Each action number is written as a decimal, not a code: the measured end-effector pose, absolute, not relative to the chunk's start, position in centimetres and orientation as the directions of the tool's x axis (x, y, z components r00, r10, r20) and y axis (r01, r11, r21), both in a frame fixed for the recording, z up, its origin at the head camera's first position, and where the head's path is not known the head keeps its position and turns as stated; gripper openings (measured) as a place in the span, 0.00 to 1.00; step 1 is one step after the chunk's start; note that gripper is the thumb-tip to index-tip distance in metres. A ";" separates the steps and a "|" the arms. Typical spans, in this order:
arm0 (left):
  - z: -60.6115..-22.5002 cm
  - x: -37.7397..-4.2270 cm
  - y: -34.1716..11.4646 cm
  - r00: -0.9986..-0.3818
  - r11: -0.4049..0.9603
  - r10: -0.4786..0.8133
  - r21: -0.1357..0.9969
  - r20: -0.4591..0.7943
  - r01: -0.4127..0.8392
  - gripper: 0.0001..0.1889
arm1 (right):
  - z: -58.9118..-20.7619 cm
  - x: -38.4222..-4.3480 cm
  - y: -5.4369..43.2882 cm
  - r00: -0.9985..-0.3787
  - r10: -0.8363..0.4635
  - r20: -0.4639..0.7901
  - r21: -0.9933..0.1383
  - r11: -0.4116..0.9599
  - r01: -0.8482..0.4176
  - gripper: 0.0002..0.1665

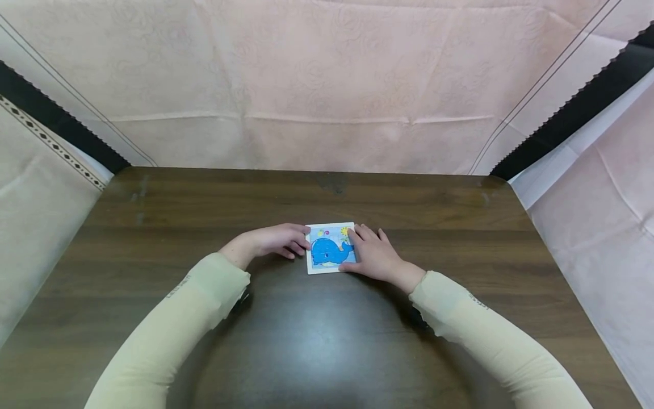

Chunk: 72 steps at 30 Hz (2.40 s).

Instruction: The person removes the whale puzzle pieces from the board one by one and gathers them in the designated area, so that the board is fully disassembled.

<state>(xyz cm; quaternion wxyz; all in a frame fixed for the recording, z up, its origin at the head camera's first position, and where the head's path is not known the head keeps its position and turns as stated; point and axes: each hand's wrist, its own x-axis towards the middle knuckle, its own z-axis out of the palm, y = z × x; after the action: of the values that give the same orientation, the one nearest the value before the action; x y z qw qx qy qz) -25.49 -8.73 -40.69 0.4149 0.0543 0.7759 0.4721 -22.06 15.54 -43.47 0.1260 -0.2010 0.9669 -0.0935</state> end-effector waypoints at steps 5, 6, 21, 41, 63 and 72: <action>-40.6 -25.5 -8.4 -0.648 0.559 0.471 0.770 -0.599 -0.307 0.35 | -43.4 -22.0 15.6 -0.886 -0.415 -0.206 -0.234 0.900 -0.367 0.53; -40.5 -25.5 -8.4 -0.649 0.559 0.468 0.770 -0.600 -0.308 0.35 | -43.4 -22.0 15.6 -0.887 -0.414 -0.205 -0.235 0.900 -0.366 0.53; -40.4 -25.4 -7.8 -0.657 0.525 0.460 0.780 -0.597 -0.341 0.34 | -43.4 -21.9 15.6 -0.887 -0.413 -0.207 -0.242 0.900 -0.362 0.52; -41.6 -25.7 -7.2 -0.715 0.369 0.394 0.812 -0.577 -0.452 0.27 | -41.6 -23.1 13.9 -0.856 -0.472 -0.210 -0.233 0.874 -0.425 0.59; -41.3 -22.8 -5.9 -0.730 0.684 0.623 0.648 -0.281 0.335 0.17 | -40.5 -24.3 14.1 -0.854 -0.445 -0.270 -0.261 0.887 -0.380 0.41; -41.7 -21.7 -6.2 -0.733 0.736 0.640 0.458 -0.229 0.500 0.21 | -40.6 -24.2 14.2 -0.850 -0.455 -0.264 -0.257 0.883 -0.392 0.40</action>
<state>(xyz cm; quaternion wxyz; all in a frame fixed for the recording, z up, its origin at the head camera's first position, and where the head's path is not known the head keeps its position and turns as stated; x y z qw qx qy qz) -21.67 -6.24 -41.71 0.1895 0.3125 0.9121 0.1860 -24.22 14.15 -40.64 0.1605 -0.2214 0.9570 -0.0974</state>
